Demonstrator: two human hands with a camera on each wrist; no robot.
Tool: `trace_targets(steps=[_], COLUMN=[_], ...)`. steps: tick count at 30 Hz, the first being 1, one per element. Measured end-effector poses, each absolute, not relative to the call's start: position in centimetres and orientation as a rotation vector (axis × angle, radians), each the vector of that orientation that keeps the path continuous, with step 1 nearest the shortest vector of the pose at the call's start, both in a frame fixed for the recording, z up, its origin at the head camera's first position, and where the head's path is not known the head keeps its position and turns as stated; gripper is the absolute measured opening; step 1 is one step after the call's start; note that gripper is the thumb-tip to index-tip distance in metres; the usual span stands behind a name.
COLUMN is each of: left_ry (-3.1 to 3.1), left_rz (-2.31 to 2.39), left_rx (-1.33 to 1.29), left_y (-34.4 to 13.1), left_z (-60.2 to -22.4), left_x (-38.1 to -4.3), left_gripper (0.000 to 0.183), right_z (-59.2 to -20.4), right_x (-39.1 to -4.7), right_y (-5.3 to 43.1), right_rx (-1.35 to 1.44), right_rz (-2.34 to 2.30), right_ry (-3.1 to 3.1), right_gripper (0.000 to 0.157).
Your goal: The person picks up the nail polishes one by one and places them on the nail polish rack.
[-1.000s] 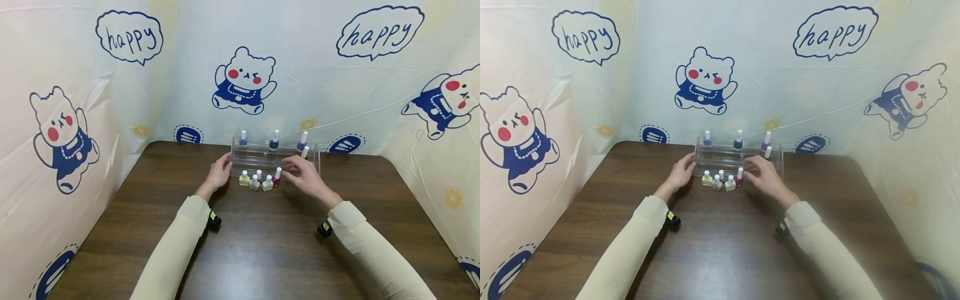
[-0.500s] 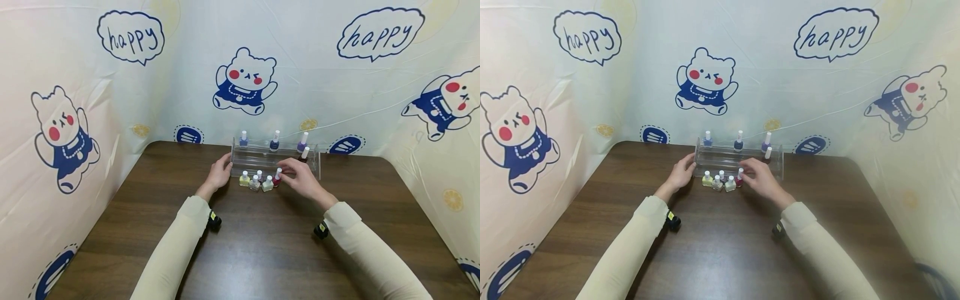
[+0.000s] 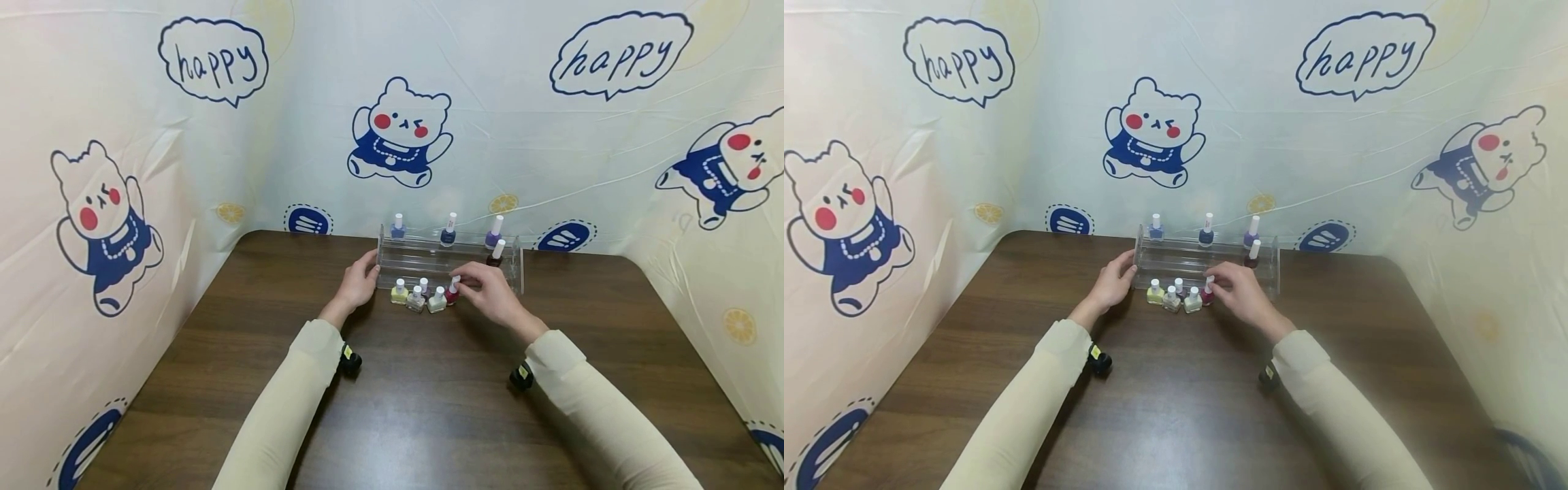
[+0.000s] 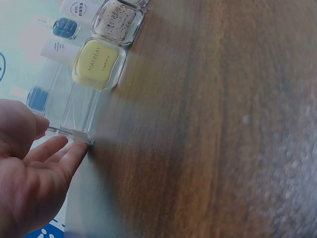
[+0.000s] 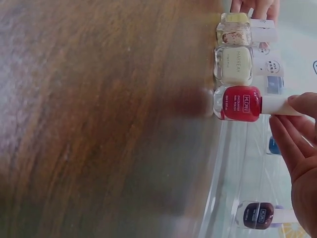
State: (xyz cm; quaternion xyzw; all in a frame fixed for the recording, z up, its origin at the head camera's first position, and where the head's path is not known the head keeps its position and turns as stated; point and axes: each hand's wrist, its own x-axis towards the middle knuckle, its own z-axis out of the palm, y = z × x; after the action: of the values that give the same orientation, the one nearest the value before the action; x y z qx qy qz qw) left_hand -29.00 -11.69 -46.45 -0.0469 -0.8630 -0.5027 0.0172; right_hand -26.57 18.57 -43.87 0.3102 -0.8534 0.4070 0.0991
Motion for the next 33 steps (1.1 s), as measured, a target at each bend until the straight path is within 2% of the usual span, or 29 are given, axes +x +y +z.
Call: trace_targets(steps=[14, 33], left_ry=[-2.692, -2.693], left_rz=[-1.574, -1.603], left_rx=[-0.143, -0.134], left_y=[-11.7, -11.8], left_z=[-46.6, -46.4], left_x=[-28.8, -28.8], left_gripper=[0.047, 0.048], right_z=[-44.5, -43.1], right_x=[-26.5, -26.1], right_y=[18.5, 18.6], right_rx=[0.947, 0.879], right_rz=[1.091, 1.117], right_ry=[-2.425, -2.421], right_gripper=[0.022, 0.018])
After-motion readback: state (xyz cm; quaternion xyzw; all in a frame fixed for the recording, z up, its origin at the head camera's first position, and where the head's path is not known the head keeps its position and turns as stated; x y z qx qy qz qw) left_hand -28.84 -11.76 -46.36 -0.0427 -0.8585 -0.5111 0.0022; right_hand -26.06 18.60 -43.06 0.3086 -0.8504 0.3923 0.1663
